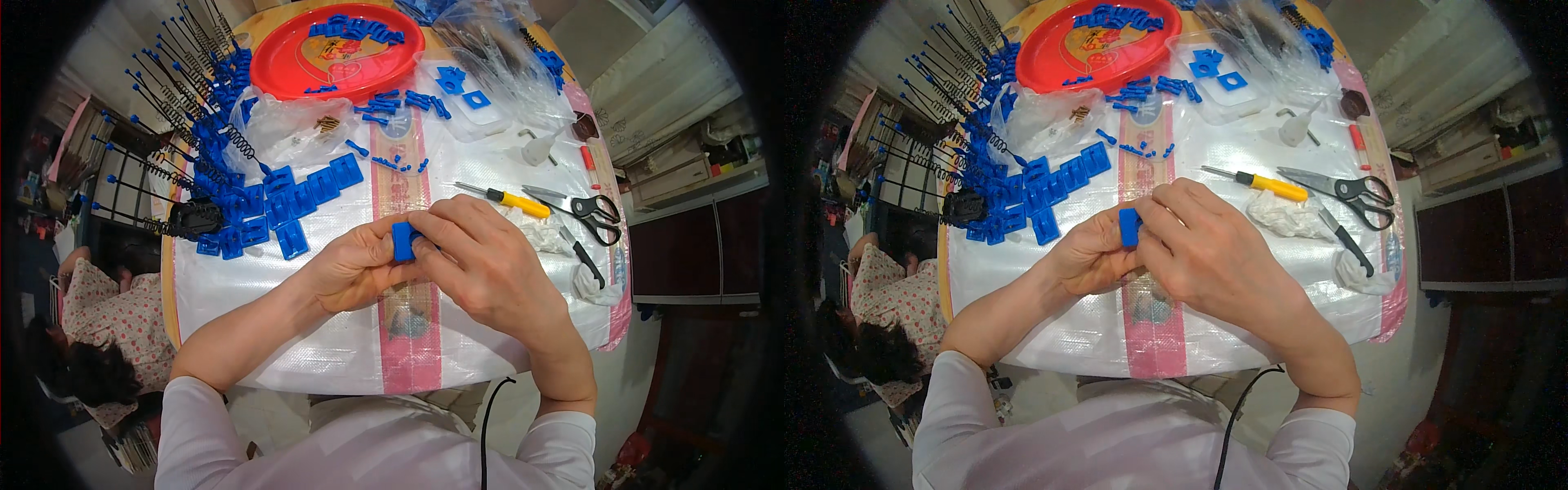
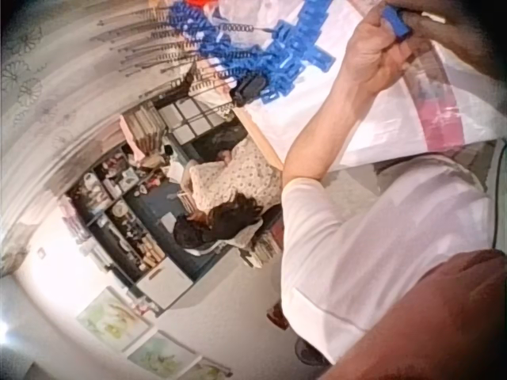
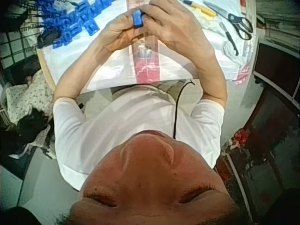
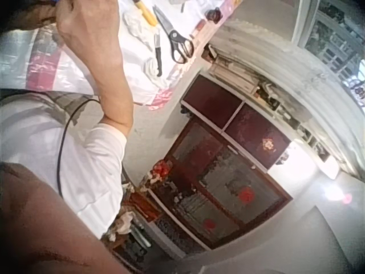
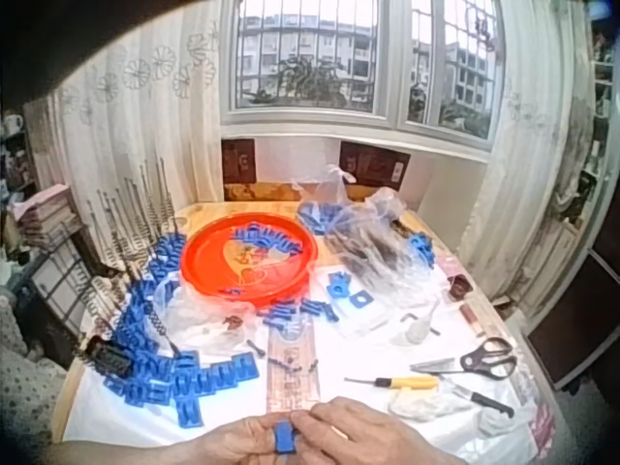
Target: Assembling blue plastic lighting fixture components with internal springs and pins at a table.
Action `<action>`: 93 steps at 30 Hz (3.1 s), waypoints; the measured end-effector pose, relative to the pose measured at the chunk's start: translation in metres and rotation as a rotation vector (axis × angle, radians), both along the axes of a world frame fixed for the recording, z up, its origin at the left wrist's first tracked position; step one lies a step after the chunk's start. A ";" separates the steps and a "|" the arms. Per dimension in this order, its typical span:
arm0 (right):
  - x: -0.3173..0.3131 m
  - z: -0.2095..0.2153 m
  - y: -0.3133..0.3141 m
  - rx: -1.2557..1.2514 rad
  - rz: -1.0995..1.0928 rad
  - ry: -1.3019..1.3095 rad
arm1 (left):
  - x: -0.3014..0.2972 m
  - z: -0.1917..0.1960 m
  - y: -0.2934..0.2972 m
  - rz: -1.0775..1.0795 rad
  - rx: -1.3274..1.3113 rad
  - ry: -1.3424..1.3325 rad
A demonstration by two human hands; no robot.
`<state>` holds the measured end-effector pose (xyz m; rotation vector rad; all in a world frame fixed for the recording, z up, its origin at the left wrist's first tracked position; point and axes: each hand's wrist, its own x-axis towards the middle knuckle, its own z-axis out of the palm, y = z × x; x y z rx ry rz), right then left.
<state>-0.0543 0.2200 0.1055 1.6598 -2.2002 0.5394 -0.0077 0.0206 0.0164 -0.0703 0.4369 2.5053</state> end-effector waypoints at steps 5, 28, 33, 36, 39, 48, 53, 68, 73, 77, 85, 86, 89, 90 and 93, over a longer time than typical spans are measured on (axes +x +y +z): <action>0.000 0.000 0.000 0.008 -0.002 0.001 | 0.000 -0.001 0.000 -0.003 -0.003 0.011; -0.002 -0.004 -0.001 -0.021 0.022 0.054 | 0.001 -0.002 0.000 0.011 -0.013 0.024; -0.002 -0.003 -0.001 -0.026 0.015 0.067 | 0.001 -0.003 -0.001 0.018 -0.003 0.036; -0.002 -0.003 -0.003 -0.025 0.010 0.054 | 0.001 -0.003 -0.001 0.021 -0.008 0.037; -0.002 -0.003 -0.002 -0.024 0.006 0.018 | 0.000 -0.003 0.000 0.027 0.010 0.063; -0.006 -0.007 -0.006 -0.090 -0.009 0.033 | 0.000 -0.003 0.000 0.030 -0.003 0.044; -0.005 -0.005 -0.003 -0.053 -0.043 -0.075 | 0.000 0.000 0.001 0.028 0.036 0.050; -0.039 -0.004 0.032 -0.101 -0.086 -0.351 | -0.001 0.005 -0.002 0.006 -0.051 0.079; -0.037 -0.015 0.024 -0.110 -0.048 -0.396 | -0.001 0.009 0.002 0.034 -0.059 0.053; -0.033 -0.018 0.020 -0.134 -0.013 -0.442 | -0.001 0.010 0.003 0.029 -0.083 0.103; -0.032 -0.026 0.017 -0.189 0.005 -0.520 | -0.002 0.022 0.005 0.045 -0.127 0.083; -0.033 -0.028 0.016 -0.191 0.006 -0.532 | -0.002 0.022 0.005 0.050 -0.125 0.082; -0.033 -0.029 0.016 -0.193 0.005 -0.569 | -0.002 0.024 0.005 0.045 -0.100 0.089; -0.033 -0.029 0.016 -0.192 0.004 -0.583 | -0.002 0.024 0.005 0.045 -0.094 0.089; -0.034 -0.031 0.016 -0.191 -0.002 -0.598 | -0.003 0.020 0.004 0.053 -0.089 0.088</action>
